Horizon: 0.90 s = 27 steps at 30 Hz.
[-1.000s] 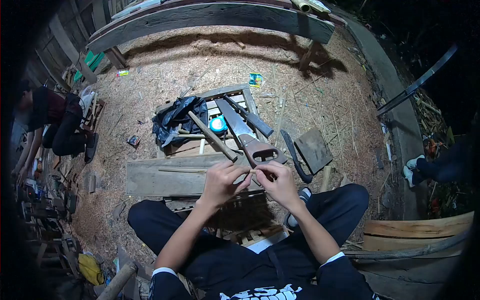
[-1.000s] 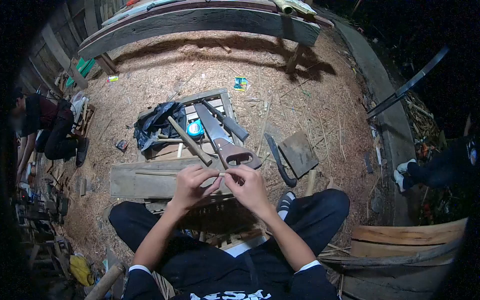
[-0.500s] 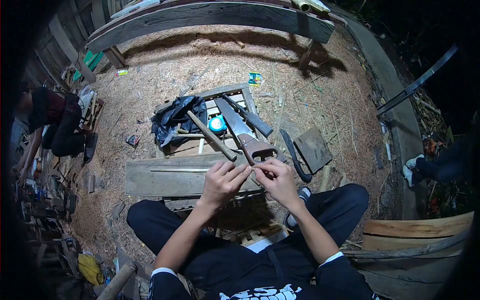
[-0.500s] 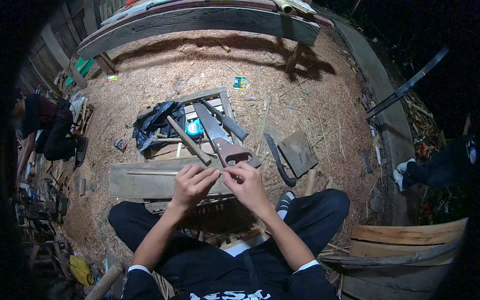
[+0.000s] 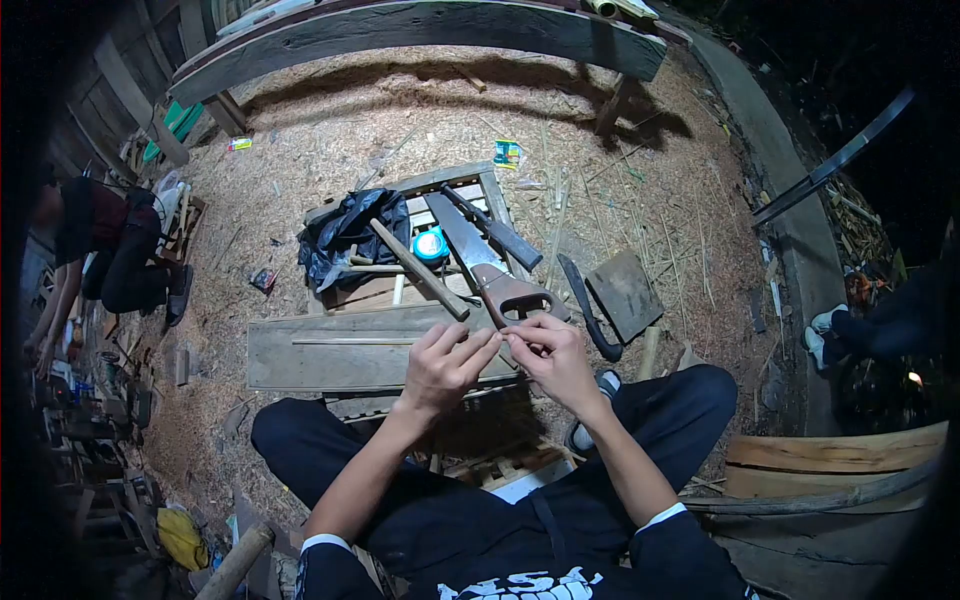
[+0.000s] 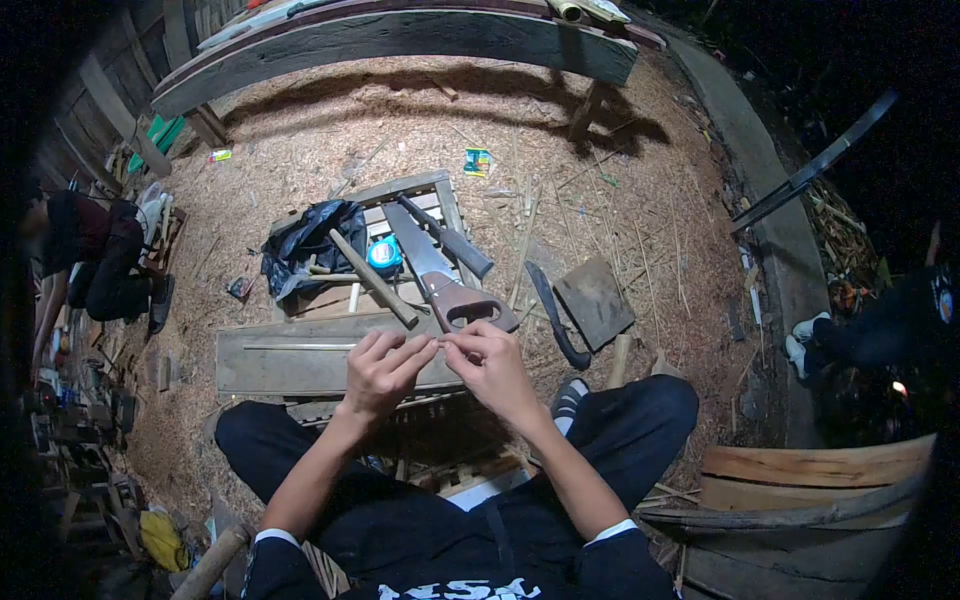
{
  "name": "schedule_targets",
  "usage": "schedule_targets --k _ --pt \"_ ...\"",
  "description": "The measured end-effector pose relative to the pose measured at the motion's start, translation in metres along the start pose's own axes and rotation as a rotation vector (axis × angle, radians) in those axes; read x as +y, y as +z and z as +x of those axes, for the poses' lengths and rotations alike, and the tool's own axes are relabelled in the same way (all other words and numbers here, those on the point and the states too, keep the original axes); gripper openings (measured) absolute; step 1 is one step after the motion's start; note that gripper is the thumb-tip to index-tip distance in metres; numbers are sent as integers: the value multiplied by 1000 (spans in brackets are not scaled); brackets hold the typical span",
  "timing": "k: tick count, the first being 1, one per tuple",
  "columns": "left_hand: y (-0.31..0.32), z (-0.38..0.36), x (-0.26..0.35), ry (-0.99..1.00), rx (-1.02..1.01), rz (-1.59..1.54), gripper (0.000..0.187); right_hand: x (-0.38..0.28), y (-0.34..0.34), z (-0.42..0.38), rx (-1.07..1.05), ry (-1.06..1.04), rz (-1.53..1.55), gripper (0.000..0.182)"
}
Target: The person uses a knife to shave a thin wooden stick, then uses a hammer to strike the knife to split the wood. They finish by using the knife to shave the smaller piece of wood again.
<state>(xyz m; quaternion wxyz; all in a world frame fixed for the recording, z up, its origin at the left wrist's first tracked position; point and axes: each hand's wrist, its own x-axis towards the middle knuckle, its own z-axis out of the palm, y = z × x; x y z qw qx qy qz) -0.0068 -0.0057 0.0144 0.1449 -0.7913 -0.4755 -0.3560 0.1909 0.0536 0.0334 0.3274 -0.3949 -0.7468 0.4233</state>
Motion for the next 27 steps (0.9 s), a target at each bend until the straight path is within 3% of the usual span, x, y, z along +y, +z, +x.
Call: schedule_targets --k 12,14,27 --pt "3 0 2 -87 -30 -25 26 7 9 -5 34 -58 -5 22" --pt "3 0 2 -106 -38 -31 24 12 11 -6 35 -141 -129 25" --pt "3 3 -5 -190 -60 -216 21 1 3 -4 15 -57 -48 24"
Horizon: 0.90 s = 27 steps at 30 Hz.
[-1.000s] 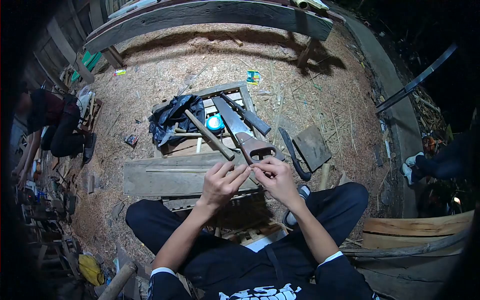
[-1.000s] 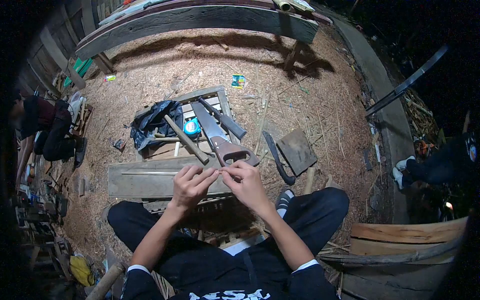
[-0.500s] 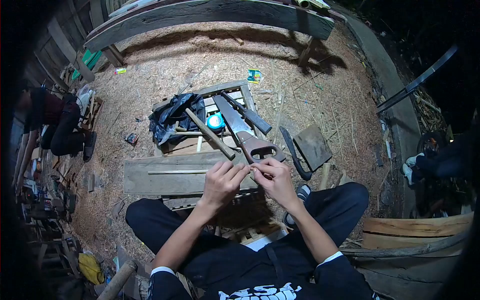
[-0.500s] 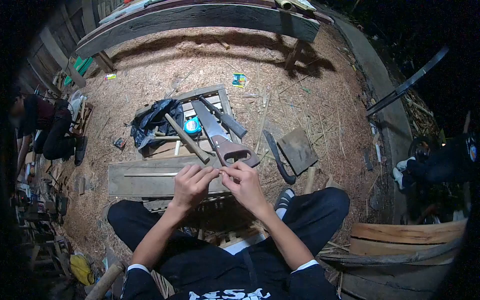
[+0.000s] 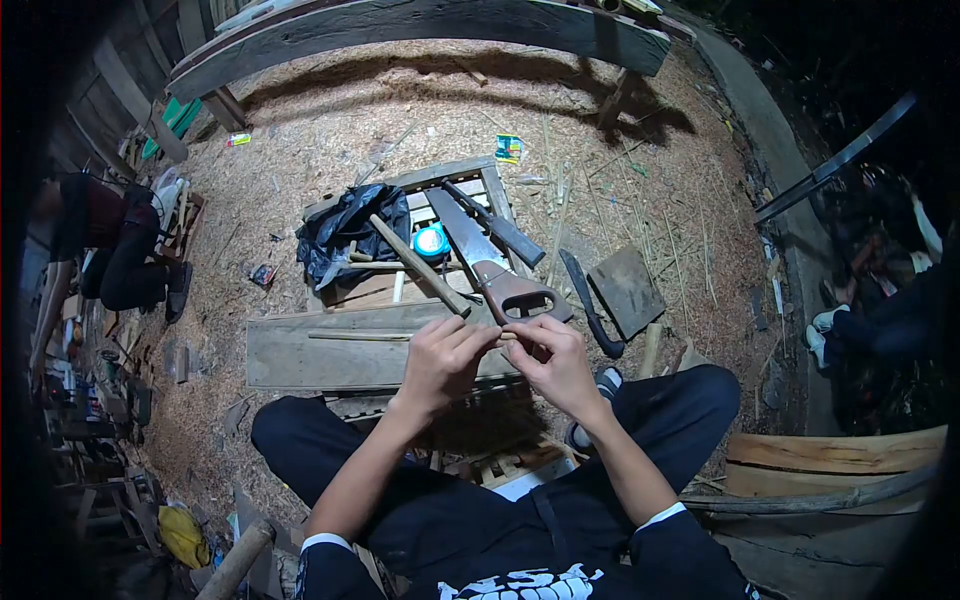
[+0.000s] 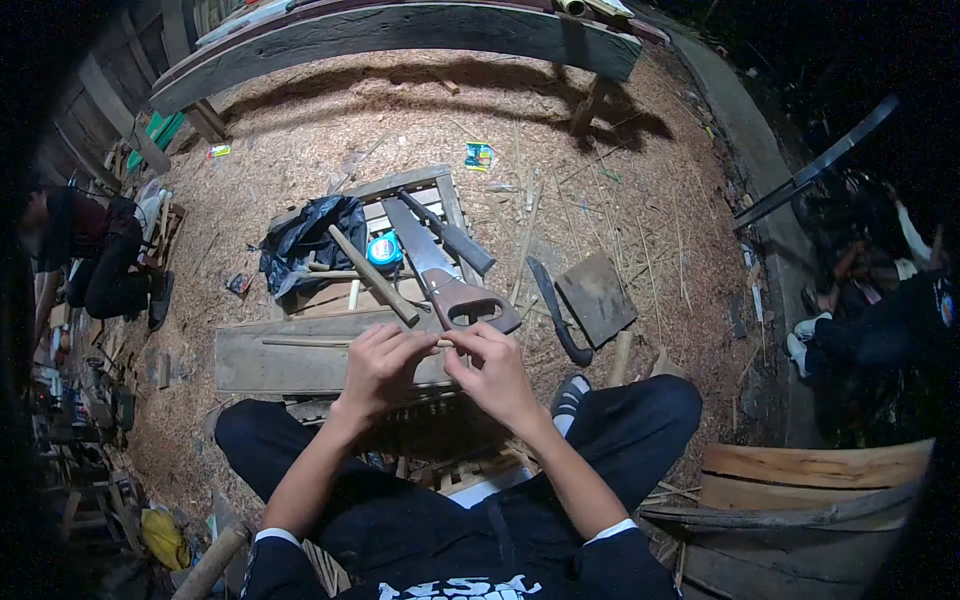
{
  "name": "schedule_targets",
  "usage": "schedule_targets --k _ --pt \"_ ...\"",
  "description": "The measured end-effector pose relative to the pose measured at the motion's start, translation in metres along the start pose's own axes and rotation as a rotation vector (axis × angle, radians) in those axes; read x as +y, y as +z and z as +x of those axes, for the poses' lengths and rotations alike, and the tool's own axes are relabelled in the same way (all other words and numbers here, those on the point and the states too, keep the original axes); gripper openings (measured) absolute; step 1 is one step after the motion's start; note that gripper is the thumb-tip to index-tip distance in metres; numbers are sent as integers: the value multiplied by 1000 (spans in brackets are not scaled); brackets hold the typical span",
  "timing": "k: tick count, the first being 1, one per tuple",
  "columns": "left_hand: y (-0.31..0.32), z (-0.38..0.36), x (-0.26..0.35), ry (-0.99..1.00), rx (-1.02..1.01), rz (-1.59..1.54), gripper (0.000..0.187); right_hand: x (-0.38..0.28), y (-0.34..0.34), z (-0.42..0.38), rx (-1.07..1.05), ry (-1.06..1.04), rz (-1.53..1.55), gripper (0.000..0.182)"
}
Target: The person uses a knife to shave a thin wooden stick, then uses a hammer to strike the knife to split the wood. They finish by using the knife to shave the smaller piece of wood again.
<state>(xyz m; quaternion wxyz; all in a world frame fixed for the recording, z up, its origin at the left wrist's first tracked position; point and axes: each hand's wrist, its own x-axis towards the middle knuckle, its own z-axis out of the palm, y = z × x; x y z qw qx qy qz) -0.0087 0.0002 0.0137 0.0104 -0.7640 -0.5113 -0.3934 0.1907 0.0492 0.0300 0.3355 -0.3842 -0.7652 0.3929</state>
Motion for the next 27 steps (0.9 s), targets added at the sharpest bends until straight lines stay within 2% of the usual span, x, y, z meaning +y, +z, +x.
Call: schedule_targets --k 6,9,11,18,20,24,27 --pt "-1 0 -1 24 -28 39 22 1 0 2 7 11 8 22" --pt "1 -2 -2 68 -19 76 21 -2 -1 3 -12 91 14 22" --pt "2 -3 -2 80 -16 103 21 5 2 2 9 22 39 20" --pt "1 -4 -2 65 -41 78 23 8 0 1 -52 44 57 22" --pt "1 -3 -1 57 -31 63 22 10 2 -1 -56 -25 -28 24" --pt "0 -3 0 14 -53 44 20 14 5 -2 -29 -77 12 25" --pt "-2 1 1 -12 -59 13 19 0 -1 0 -54 28 23 25"
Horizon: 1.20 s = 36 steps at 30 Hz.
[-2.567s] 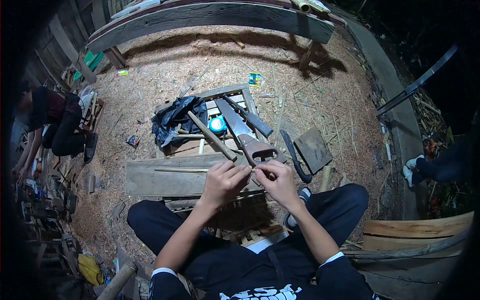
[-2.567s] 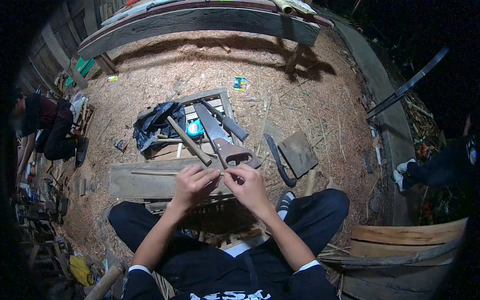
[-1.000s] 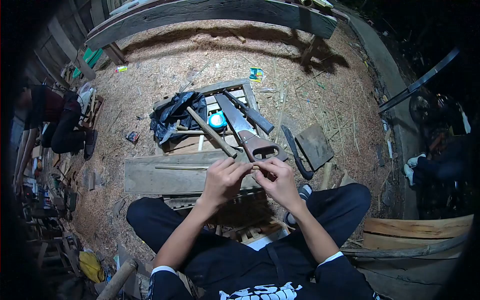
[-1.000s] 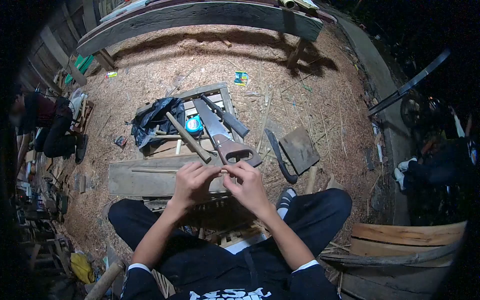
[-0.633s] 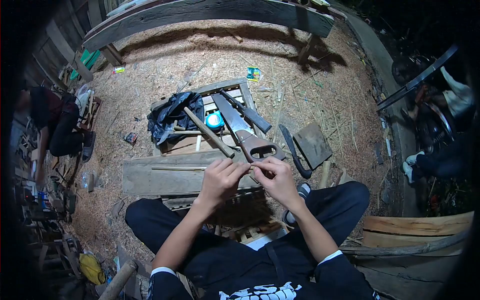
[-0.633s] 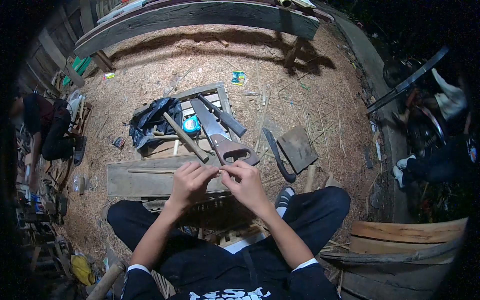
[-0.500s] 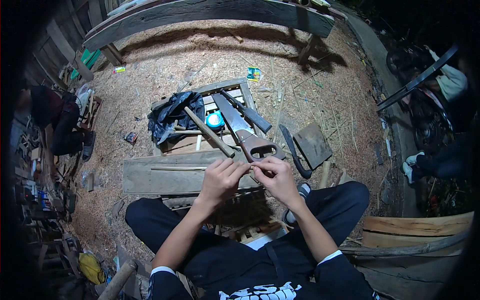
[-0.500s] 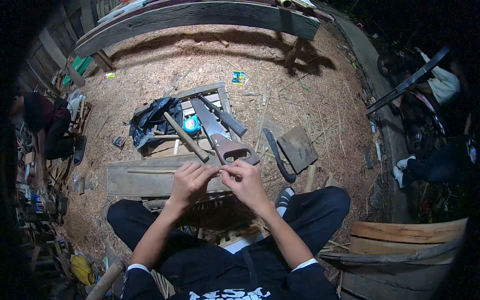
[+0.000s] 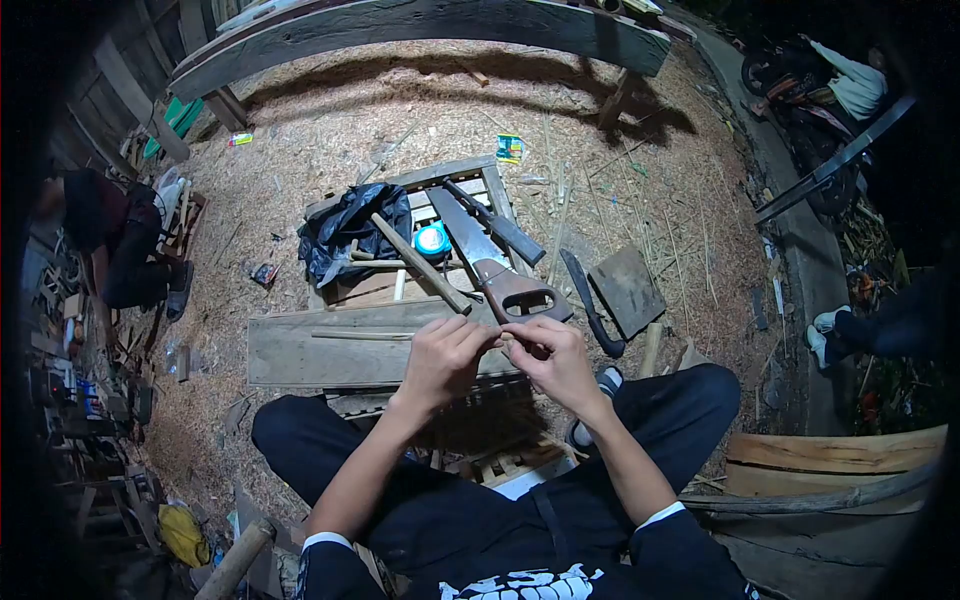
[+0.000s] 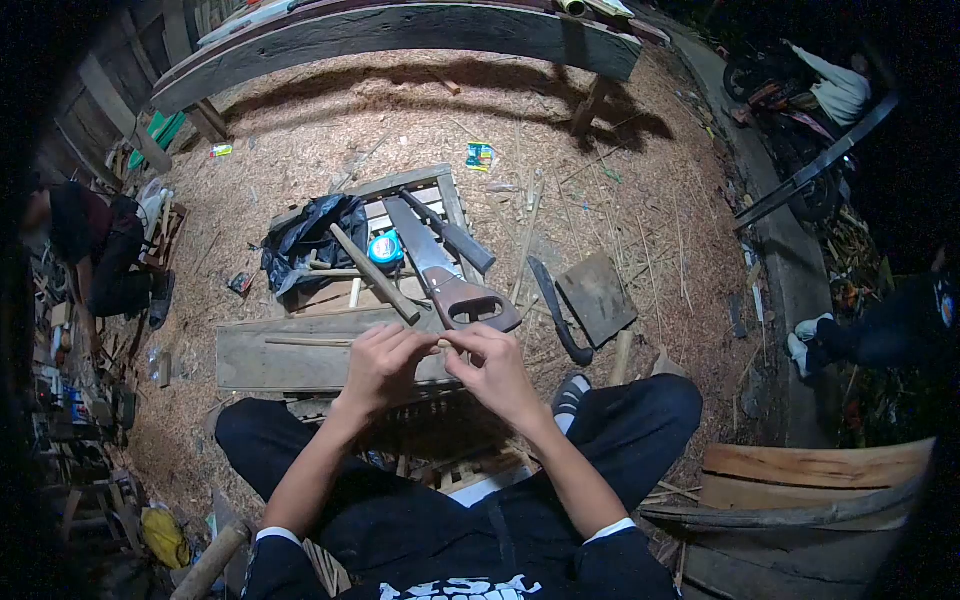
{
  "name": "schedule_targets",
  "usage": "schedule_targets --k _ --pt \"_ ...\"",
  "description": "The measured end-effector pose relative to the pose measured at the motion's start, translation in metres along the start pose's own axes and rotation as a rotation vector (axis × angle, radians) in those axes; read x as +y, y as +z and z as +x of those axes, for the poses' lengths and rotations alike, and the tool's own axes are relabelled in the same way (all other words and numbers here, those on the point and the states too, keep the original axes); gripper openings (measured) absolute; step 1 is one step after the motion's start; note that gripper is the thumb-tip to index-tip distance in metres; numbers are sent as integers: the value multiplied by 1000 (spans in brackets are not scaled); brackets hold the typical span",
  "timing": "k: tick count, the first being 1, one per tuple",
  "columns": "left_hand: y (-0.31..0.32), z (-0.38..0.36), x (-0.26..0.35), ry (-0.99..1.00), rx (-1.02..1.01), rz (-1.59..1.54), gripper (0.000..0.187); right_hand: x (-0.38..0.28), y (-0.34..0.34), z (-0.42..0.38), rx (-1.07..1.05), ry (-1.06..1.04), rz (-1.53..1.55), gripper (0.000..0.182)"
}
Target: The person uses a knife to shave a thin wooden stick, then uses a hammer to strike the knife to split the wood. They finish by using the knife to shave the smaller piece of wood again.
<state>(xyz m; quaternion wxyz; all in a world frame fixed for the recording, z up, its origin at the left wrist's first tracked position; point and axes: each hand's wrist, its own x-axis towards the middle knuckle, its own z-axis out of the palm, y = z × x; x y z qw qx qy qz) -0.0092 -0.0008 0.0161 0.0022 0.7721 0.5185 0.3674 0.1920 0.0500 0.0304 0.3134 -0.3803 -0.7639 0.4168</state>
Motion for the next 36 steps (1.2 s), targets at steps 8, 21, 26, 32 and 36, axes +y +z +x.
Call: schedule_targets --k 8,21,26,32,36 --pt "4 -2 -3 11 17 -39 19 4 2 2 70 -26 28 22" --pt "-6 -12 -13 -100 -42 -124 14 15 -5 4 105 -4 -31 38" --pt "-7 -17 -17 -202 -86 -147 18 44 1 1 133 -152 -493 44" --pt "-5 -20 -29 -187 -100 -203 26 65 15 8 85 -258 -614 36" --pt "-10 -16 -26 -213 -106 -177 25 64 12 16 8 -251 -558 32"
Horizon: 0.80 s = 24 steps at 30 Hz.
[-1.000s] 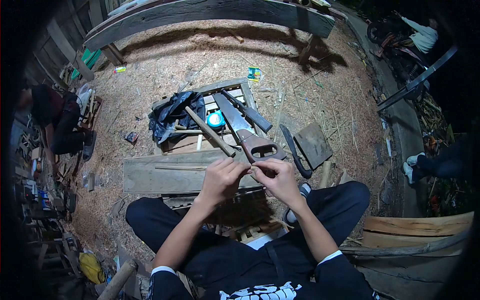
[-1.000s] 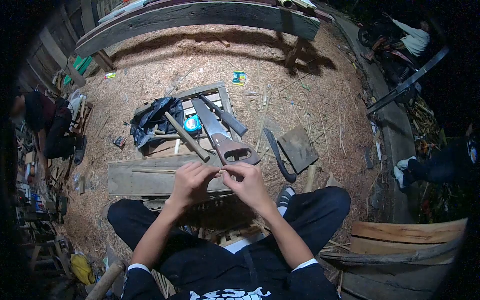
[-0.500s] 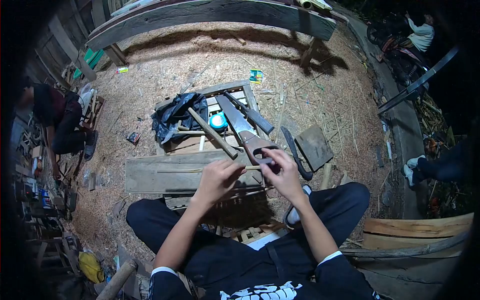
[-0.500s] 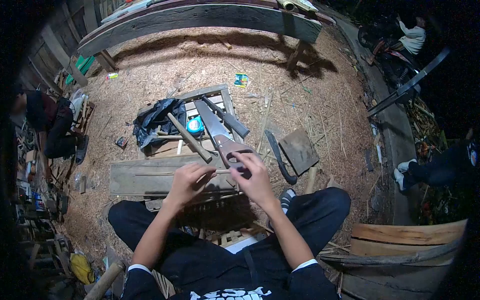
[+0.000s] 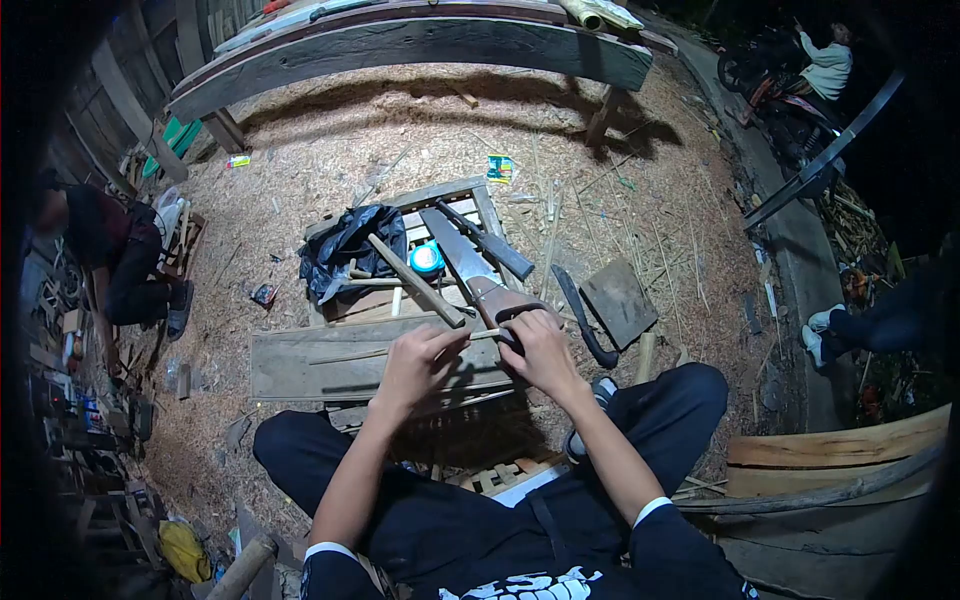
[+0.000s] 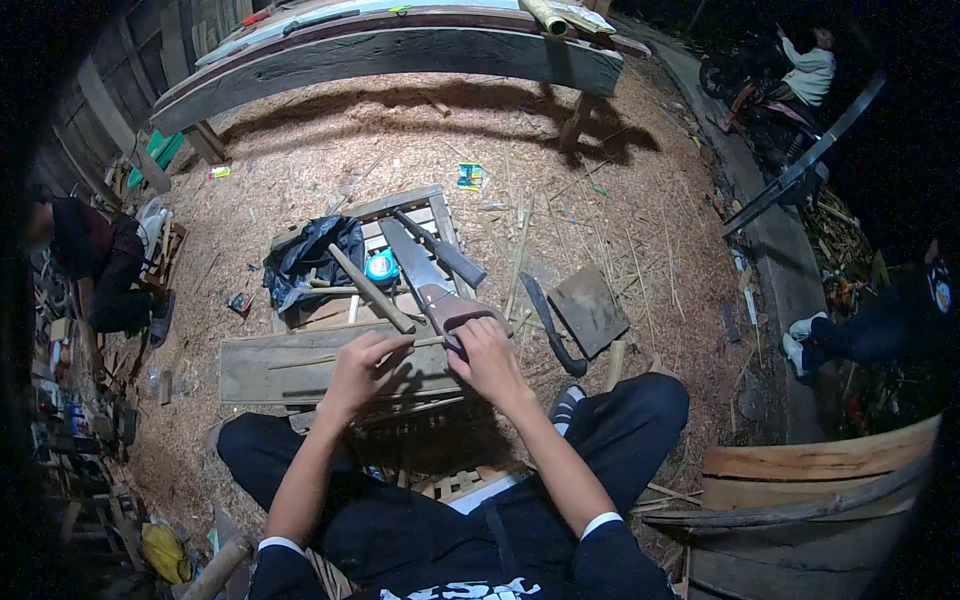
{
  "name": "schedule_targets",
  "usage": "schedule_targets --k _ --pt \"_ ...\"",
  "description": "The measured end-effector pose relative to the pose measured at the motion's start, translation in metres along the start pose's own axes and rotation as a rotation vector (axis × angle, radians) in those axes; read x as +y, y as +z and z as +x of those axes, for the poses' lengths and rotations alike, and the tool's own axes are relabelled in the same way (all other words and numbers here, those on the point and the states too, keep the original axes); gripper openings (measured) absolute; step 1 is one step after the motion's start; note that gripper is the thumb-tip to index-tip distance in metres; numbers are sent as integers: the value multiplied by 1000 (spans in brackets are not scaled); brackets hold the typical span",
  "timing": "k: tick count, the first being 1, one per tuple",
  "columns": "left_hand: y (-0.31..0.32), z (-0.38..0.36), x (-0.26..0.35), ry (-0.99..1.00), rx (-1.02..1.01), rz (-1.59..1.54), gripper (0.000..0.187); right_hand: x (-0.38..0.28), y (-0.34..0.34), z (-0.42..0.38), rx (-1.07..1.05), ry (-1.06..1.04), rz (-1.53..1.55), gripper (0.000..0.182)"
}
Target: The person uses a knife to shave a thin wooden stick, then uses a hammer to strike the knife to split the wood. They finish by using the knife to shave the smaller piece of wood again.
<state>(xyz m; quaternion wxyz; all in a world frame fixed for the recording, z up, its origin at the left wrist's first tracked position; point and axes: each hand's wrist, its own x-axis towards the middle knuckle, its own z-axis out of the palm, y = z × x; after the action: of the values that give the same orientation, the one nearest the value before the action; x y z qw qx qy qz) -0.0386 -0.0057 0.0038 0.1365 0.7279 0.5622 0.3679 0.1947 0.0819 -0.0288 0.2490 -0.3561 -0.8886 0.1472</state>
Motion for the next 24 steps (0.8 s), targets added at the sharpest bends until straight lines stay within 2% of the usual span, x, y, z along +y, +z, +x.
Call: schedule_targets --k 3,7,9,11,14,21,23,24 --pt "0 -1 -4 -1 16 -10 30 -3 -2 1 -14 65 108 32" --pt "0 -2 -5 14 35 -7 30 -7 -3 3 37 47 133 33" --pt "-4 -2 -3 23 41 -1 30 -10 -4 4 144 115 329 37" --pt "-9 -1 3 56 46 27 29 -17 -13 0 145 173 356 37" --pt "-8 -3 1 56 66 30 28 -16 -10 -6 202 289 614 35" --pt "0 -3 -2 103 82 45 23 -42 -41 -20 345 331 639 32" --pt "4 -1 -2 68 69 31 21 -51 -48 -32 402 484 943 28" --pt "7 1 -2 75 69 28 21 -51 -53 -38 383 497 939 23"
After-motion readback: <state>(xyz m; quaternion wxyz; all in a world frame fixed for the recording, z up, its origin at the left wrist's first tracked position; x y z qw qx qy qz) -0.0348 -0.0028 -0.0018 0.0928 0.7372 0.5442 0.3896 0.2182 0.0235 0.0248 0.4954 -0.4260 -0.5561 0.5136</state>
